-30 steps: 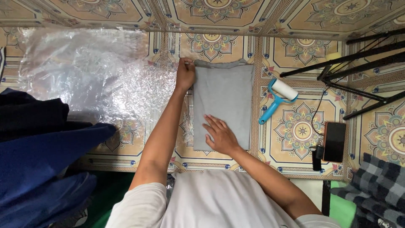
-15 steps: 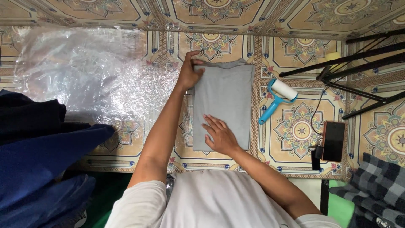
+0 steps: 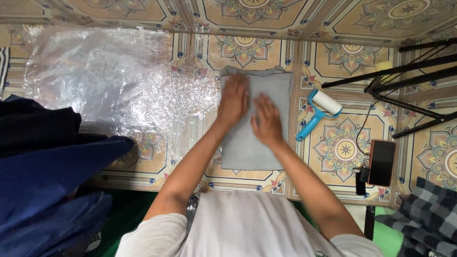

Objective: The person folds a gray t-shirt on a patterned table, uses a lint roller to remove lint from the shirt, and then wraps the folded shirt in a clear plastic bag. The person handles the shirt and bag by hand throughout the process.

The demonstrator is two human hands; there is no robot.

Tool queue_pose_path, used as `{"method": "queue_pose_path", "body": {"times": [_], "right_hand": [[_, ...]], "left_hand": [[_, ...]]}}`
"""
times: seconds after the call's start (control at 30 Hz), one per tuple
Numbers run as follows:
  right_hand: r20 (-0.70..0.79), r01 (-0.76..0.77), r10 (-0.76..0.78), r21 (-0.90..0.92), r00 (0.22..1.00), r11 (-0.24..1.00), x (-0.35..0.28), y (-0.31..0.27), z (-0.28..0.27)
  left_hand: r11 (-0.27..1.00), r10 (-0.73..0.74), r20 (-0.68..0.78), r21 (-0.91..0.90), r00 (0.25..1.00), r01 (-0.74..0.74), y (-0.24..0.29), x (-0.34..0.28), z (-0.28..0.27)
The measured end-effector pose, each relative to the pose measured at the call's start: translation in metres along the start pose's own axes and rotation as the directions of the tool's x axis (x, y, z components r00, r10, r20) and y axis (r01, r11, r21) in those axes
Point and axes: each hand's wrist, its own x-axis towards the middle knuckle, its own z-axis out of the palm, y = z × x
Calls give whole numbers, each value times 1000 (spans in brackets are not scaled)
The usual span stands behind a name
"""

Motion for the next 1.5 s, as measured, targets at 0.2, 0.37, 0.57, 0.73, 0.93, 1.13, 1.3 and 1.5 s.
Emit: {"method": "queue_pose_path", "body": {"times": [0.2,0.37,0.57,0.73,0.93,1.13,1.3,1.5], "right_hand": [[168,-308,332,-152,928,939,8,35,10],[139,-422,446,-173,884,890,-1,48,7],[153,-483,502,-145,851,864,-15,61,-5],[-275,-385,316,-255,908,887,-52,94,-38],[-190,-783,765,-39,616,621,-101,130,-64],[-276,-497,517,144,810,856,-104,107,-80],[218,-493,443,343,870,800,-43,-31,-141],[385,-556,424,360,820,749,-81,-9,-71]], "left_hand": [[955,-241,391,261,888,143,-12,-29,0],[943,-270,392,292,880,159,-19,-25,-7],[922,-331,402,330,853,203,-13,-35,-8],[948,-308,351,190,884,255,4,-67,-23],[978,-201,367,134,908,163,26,-121,-13],[971,-214,369,182,905,156,26,-136,-20],[924,-375,260,177,890,338,15,-154,-27],[791,-594,505,227,626,567,6,-175,-44]]}}
